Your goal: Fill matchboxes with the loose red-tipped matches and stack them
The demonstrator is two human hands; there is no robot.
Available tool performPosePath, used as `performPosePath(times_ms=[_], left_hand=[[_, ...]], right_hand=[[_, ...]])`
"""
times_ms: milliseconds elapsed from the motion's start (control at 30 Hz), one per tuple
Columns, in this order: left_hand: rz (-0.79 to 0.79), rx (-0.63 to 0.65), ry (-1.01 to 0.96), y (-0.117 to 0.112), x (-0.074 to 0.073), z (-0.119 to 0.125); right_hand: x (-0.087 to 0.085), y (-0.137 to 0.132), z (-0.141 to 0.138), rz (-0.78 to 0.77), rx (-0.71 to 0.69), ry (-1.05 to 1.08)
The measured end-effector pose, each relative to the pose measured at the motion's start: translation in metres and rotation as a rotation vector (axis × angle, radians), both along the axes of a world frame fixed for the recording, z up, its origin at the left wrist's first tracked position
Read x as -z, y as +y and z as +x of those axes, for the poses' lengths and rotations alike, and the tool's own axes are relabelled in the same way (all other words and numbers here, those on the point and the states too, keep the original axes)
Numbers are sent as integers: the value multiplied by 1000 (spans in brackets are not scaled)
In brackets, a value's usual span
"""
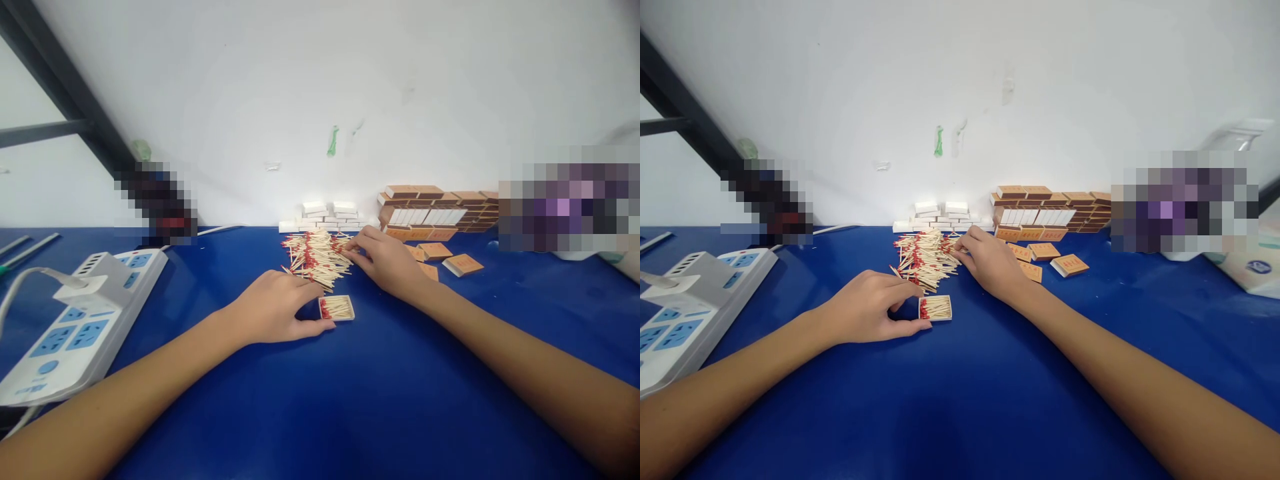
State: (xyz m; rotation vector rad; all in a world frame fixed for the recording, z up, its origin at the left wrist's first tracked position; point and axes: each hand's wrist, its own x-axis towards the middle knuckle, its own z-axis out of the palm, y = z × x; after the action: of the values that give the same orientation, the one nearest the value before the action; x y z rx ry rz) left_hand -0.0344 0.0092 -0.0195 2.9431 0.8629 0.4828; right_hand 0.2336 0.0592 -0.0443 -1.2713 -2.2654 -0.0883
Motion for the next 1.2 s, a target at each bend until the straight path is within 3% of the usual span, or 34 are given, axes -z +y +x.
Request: performPosePath(times_ms=[433, 833, 1067, 1200], left_hand=[[20, -25, 2, -1, -3, 1], [53, -191, 21, 2, -3, -3], [7, -208, 15, 1, -4, 0], [-25, -206, 14, -1, -6, 1]], right_hand=[[0, -2, 0, 15, -11, -52], [-6, -11, 4, 118, 15, -109], [-31, -48, -5, -11, -180, 3], [-32, -67, -20, -97, -261, -40]])
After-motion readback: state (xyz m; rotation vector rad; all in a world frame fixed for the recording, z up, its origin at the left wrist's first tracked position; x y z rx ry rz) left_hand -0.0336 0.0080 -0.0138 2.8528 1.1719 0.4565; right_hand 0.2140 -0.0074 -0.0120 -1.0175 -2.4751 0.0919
